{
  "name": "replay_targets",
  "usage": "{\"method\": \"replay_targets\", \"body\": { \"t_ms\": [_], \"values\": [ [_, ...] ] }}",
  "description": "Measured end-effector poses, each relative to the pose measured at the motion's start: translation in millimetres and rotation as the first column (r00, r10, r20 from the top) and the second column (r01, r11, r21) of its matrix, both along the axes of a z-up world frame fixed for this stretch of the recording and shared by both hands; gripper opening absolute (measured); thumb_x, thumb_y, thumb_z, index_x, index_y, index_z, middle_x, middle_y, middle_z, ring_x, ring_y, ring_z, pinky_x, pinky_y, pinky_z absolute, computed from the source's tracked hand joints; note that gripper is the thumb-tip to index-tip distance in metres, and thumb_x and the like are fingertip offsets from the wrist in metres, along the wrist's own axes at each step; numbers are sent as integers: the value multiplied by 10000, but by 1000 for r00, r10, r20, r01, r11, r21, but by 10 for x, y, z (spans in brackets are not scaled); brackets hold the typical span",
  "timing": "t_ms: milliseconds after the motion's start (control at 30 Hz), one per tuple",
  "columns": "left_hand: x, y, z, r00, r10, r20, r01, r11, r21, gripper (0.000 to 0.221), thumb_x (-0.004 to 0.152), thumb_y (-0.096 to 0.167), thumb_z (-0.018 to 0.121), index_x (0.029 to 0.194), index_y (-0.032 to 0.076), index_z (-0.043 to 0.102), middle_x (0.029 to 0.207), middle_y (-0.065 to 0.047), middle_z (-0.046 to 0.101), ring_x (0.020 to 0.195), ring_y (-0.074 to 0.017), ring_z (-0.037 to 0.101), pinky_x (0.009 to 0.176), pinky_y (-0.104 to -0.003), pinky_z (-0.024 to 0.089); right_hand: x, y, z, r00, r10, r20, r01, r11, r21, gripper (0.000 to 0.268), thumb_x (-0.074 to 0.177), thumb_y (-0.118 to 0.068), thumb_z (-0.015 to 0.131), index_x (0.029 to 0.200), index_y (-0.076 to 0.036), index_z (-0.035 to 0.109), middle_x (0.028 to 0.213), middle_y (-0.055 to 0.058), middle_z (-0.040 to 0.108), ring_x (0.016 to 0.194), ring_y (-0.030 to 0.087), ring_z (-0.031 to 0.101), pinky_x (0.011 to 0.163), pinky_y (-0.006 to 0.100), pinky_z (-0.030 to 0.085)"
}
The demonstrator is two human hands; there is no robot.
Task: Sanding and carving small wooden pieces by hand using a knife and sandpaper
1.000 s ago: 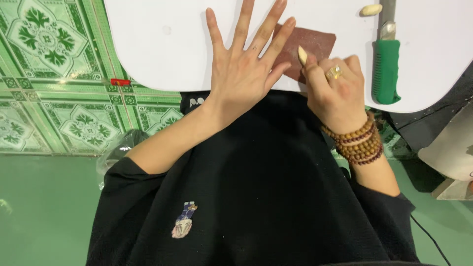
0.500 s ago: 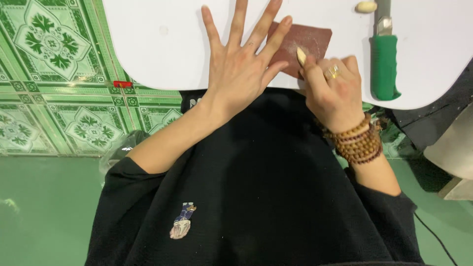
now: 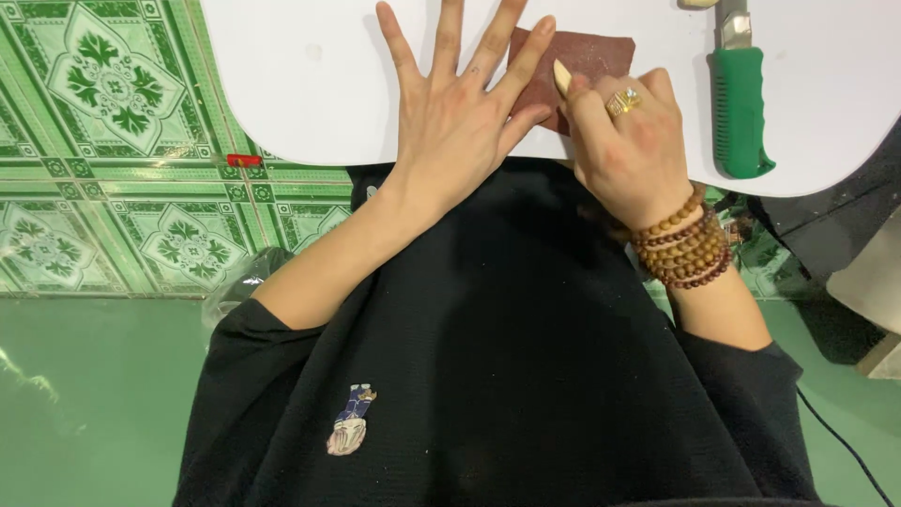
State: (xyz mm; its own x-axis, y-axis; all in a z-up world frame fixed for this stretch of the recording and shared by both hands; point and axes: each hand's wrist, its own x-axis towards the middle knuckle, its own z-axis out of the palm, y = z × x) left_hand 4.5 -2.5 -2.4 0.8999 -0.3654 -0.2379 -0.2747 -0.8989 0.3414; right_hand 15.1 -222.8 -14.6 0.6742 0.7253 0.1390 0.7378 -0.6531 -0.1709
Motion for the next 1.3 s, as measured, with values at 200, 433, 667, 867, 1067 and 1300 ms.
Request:
{"method": "replay_targets", "body": {
  "t_ms": [200, 433, 667, 867, 1067, 1300],
  "values": [
    [33, 1, 46, 999, -4, -48, 8, 997, 78, 759, 1235, 676, 707, 1680, 284, 233, 1689, -132, 175, 1504, -513, 140, 1044, -917, 97, -120, -120, 62, 999, 8, -37, -10, 999, -37, 70, 1040, 1, 616, 1105, 24, 630, 831, 78, 596, 699, 260, 536, 721, 380, 382],
    [38, 30, 37, 997, -19, -71, 22, 999, 42, 774, 1241, 662, 672, 1678, 257, 178, 1715, -116, 153, 1517, -514, 99, 1071, -896, 69, -154, -182, 178, 981, -8, -196, 18, 998, 52, 82, 1130, -32, 630, 1174, 30, 598, 879, 128, 638, 717, 310, 575, 765, 422, 406],
    [40, 61, 96, 991, -7, -136, 6, 1000, -8, 717, 1213, 625, 559, 1711, 268, 187, 1713, -74, 67, 1538, -494, 44, 1117, -889, 45, 42, 77, 59, 998, 35, 59, -38, 998, 47, 219, 1167, -46, 593, 1345, 72, 642, 796, 57, 615, 661, 196, 535, 704, 352, 351],
    [5, 18, -81, 992, 21, -124, -23, 1000, -13, 750, 1191, 640, 615, 1723, 295, 215, 1710, -27, 68, 1548, -444, 72, 1127, -877, 88, 69, 103, 80, 999, 34, -28, -33, 999, 23, 217, 1113, 34, 628, 1322, 90, 635, 805, 85, 616, 652, 221, 509, 729, 377, 326],
    [30, 48, -36, 995, 16, -96, -16, 1000, -7, 743, 1219, 666, 642, 1706, 311, 207, 1700, -50, 110, 1512, -432, 97, 1109, -863, 135, 1, 47, 260, 988, -17, -154, -1, 993, -115, 50, 1165, -48, 616, 1175, -9, 647, 750, 8, 551, 585, 184, 469, 772, 356, 346],
    [-4, 46, -48, 993, -3, -116, -1, 1000, -28, 728, 1222, 620, 563, 1742, 270, 193, 1704, -55, 19, 1553, -443, 45, 1128, -888, 95, -66, -24, 330, 969, -18, -246, 19, 1000, 5, 179, 1140, -5, 568, 1317, 15, 594, 1017, 98, 738, 718, 239, 615, 778, 397, 310]
  ]
}}
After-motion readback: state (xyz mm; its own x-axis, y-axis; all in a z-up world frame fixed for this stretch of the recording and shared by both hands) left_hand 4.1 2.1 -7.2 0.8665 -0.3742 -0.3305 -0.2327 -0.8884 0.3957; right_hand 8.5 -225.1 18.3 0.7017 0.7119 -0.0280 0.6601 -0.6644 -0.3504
